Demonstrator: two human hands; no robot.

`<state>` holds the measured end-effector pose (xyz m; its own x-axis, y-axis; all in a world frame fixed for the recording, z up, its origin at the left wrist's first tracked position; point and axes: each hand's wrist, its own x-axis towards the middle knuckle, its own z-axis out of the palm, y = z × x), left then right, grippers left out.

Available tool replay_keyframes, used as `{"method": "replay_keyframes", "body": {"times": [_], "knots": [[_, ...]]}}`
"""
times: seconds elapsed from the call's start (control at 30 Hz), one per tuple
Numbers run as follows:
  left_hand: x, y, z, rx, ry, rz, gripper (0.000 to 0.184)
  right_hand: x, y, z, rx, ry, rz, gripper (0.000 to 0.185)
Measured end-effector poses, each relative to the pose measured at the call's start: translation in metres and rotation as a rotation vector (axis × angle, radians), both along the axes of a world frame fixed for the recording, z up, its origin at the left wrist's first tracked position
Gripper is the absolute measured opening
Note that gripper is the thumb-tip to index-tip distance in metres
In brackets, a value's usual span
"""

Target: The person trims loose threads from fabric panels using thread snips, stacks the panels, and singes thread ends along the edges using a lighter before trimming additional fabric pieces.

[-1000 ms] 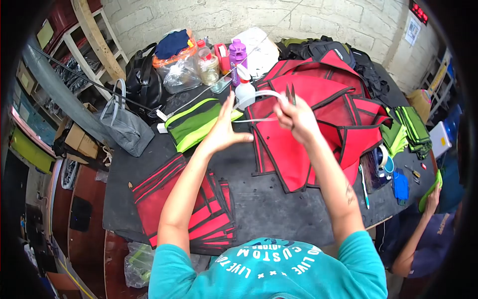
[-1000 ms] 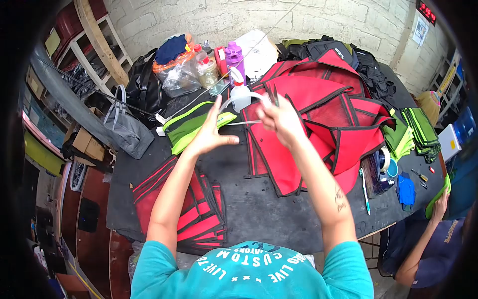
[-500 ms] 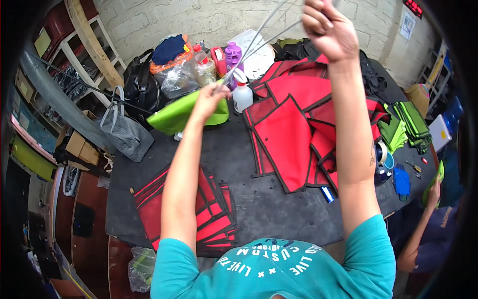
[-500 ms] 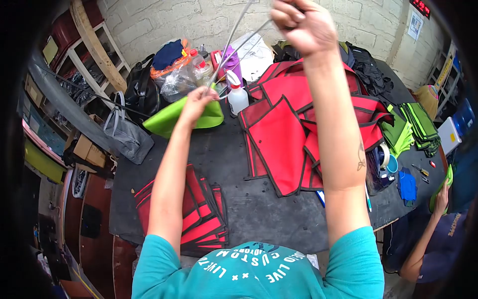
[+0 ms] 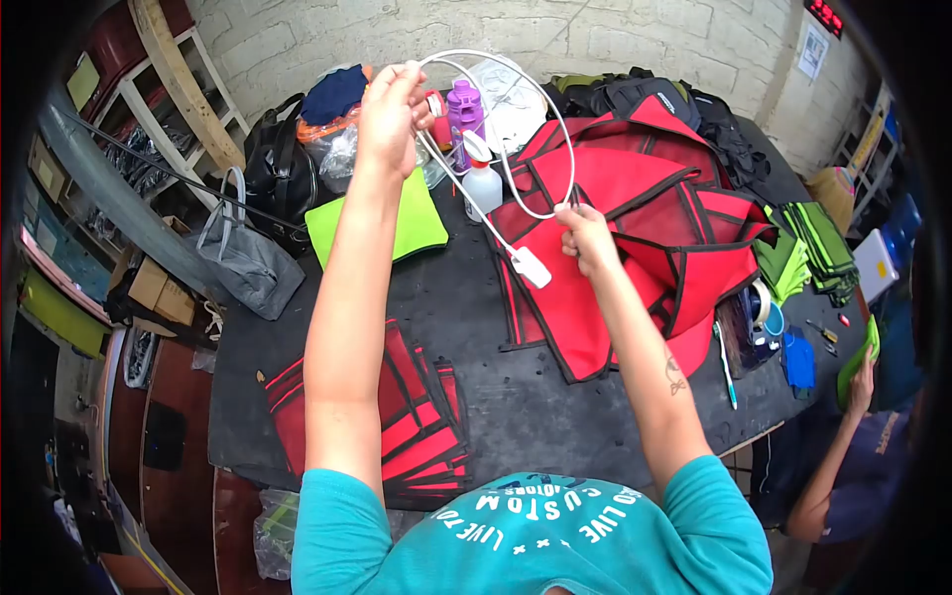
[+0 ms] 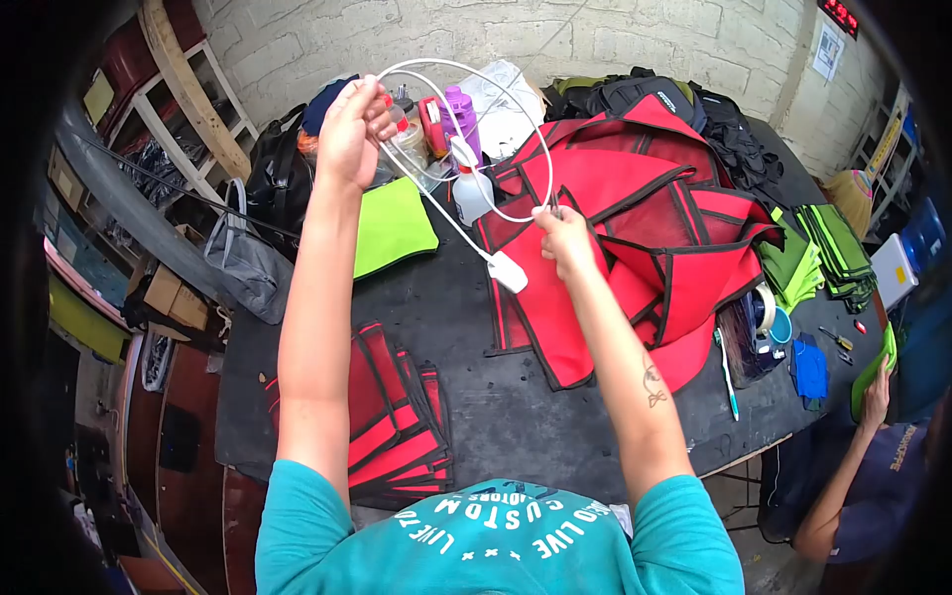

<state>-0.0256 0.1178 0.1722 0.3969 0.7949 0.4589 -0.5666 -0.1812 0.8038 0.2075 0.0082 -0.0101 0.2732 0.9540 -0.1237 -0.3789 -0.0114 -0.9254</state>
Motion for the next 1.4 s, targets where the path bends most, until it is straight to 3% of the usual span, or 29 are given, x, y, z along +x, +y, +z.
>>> {"method": "replay_keyframes", "body": {"times": [0.1,0.13,0.2,0.27,0.3,0.37,0.53,0.63,0.67,0.77,0.97,1.03,1.17,1.2,1.27,1.33,1.4], "knots": [[0.012,-0.015,-0.002,0.059,0.047,0.181,0.013,-0.031,0.008,0.002,0.308,-0.742,-0.719,0.044],[0.014,-0.017,-0.001,0.09,0.067,0.273,0.012,-0.037,0.01,0.008,0.31,-0.741,-0.721,0.044],[0.014,-0.017,-0.003,0.085,0.082,0.247,0.012,-0.059,-0.005,0.057,0.477,-0.606,-0.659,0.082],[0.014,-0.016,-0.006,0.072,0.108,0.193,0.011,-0.077,-0.004,0.087,0.674,-0.707,-0.578,0.099],[0.014,-0.017,-0.006,0.073,0.108,0.193,0.011,-0.082,0.0,0.098,0.674,-0.707,-0.579,0.099],[0.013,-0.019,-0.008,0.086,0.309,0.132,0.01,-0.091,0.008,0.115,0.713,-1.097,-0.613,0.111],[0.0,-0.026,-0.011,0.14,0.595,0.105,0.013,-0.103,0.035,0.129,0.873,-1.1,-0.674,0.092],[-0.009,-0.017,-0.023,0.196,0.487,0.163,0.02,-0.087,0.071,0.112,0.553,-0.886,-0.05,0.049],[-0.011,-0.014,-0.029,0.226,0.431,0.191,0.023,-0.089,0.068,0.117,0.555,-0.886,-0.048,0.049],[-0.015,-0.006,-0.051,0.319,0.38,0.115,0.031,-0.091,0.054,0.141,0.378,-0.346,0.179,0.013],[-0.005,-0.015,-0.091,0.403,0.254,0.093,0.037,-0.1,0.061,0.189,0.465,0.071,0.376,0.011],[-0.005,-0.021,-0.094,0.3,0.288,-0.006,0.033,-0.102,0.071,0.199,0.586,0.316,0.467,0.01],[-0.015,-0.014,-0.083,0.137,0.282,-0.096,0.023,-0.105,0.077,0.208,0.683,0.492,0.595,0.013],[-0.02,-0.013,-0.077,0.08,0.271,-0.118,0.019,-0.103,0.076,0.211,0.684,0.493,0.593,0.013],[-0.036,-0.01,-0.055,0.192,0.383,0.098,0.017,-0.095,0.063,0.223,0.698,0.174,0.393,0.017],[-0.046,-0.007,-0.022,0.347,0.26,0.385,0.028,-0.091,0.05,0.222,0.7,0.016,0.293,0.019],[-0.068,0.018,0.009,0.376,0.231,0.5,0.026,-0.093,0.03,0.211,0.576,-0.339,-0.12,0.028]]}}
